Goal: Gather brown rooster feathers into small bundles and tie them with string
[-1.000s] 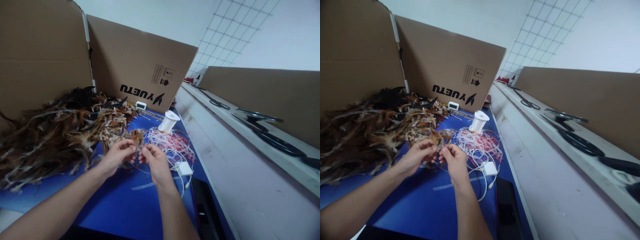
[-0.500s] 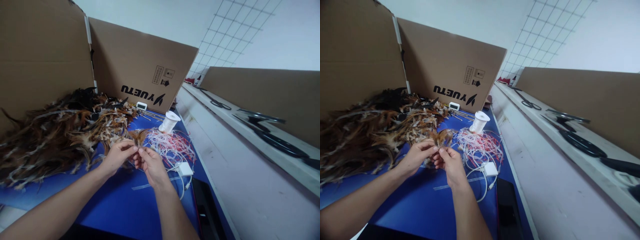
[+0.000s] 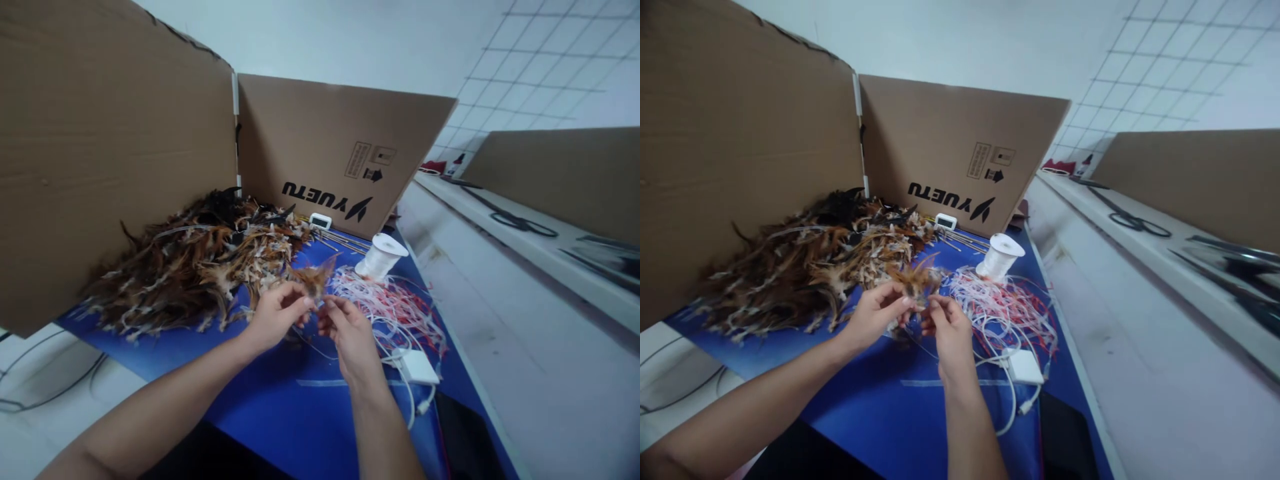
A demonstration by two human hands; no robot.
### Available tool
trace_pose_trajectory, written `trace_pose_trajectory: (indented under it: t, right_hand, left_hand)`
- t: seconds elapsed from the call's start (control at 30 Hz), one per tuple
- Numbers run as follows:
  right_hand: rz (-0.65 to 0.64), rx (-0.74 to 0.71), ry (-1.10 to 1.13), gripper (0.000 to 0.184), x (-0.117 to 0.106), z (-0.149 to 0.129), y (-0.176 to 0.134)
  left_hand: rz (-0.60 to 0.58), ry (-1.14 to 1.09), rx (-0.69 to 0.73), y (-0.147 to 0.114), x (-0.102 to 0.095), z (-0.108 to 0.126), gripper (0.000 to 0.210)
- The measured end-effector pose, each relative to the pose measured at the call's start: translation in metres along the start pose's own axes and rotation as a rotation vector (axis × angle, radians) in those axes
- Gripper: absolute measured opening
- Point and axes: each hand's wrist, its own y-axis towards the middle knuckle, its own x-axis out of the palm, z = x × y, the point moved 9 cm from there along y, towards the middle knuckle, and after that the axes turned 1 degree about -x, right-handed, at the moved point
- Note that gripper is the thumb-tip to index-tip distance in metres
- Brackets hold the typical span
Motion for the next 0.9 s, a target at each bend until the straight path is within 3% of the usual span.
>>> trace_pose_trajectory:
  t: [0.13, 0.27, 0.37, 0.47, 0.57, 0.6, 0.73, 0.8, 0.83, 0.9]
  right_hand:
    - [-0.019, -0.052, -0.042, 0.034, 0.001, -0.004, 0.000]
    - [-0.032, -0.061, -0.123, 0.033, 0.005, -0.007, -0.003]
    - [-0.049, -0.055, -0.157, 0.032, 0.009, -0.008, -0.006]
    - [-0.066, -0.048, -0.163, 0.031, 0.012, -0.007, -0.007]
    - [-0.074, -0.050, -0.178, 0.030, 0.015, -0.007, -0.007]
    - [-0.078, -0.051, -0.182, 0.029, 0.015, -0.007, -0.007]
    - [-0.098, -0.049, -0.181, 0.030, 0.018, -0.005, -0.007]
    - [-0.103, -0.045, -0.182, 0.032, 0.018, -0.004, -0.006]
    - [-0.103, -0.044, -0.187, 0.032, 0.018, -0.003, -0.006]
    - [-0.102, -0.046, -0.199, 0.032, 0.016, -0.003, -0.005]
  left_hand:
    - [-0.030, 0.302, 0.135, -0.014, 0.000, 0.034, 0.015]
    - [0.049, 0.697, 0.303, -0.035, -0.029, 0.065, 0.015]
    - [0.150, 0.878, 0.321, -0.051, -0.077, 0.071, 0.014]
    - [0.305, 1.005, 0.254, -0.065, -0.142, 0.074, 0.020]
    - [0.599, 1.149, 0.182, -0.078, -0.211, 0.089, 0.025]
    - [0.673, 1.191, 0.174, -0.080, -0.229, 0.095, 0.028]
    - [0.751, 1.296, 0.047, -0.068, -0.277, 0.098, 0.037]
    - [0.684, 1.392, -0.070, -0.056, -0.286, 0.090, 0.036]
    - [0.498, 1.440, -0.151, -0.046, -0.282, 0.077, 0.036]
    - [0.323, 1.496, -0.253, -0.039, -0.276, 0.064, 0.038]
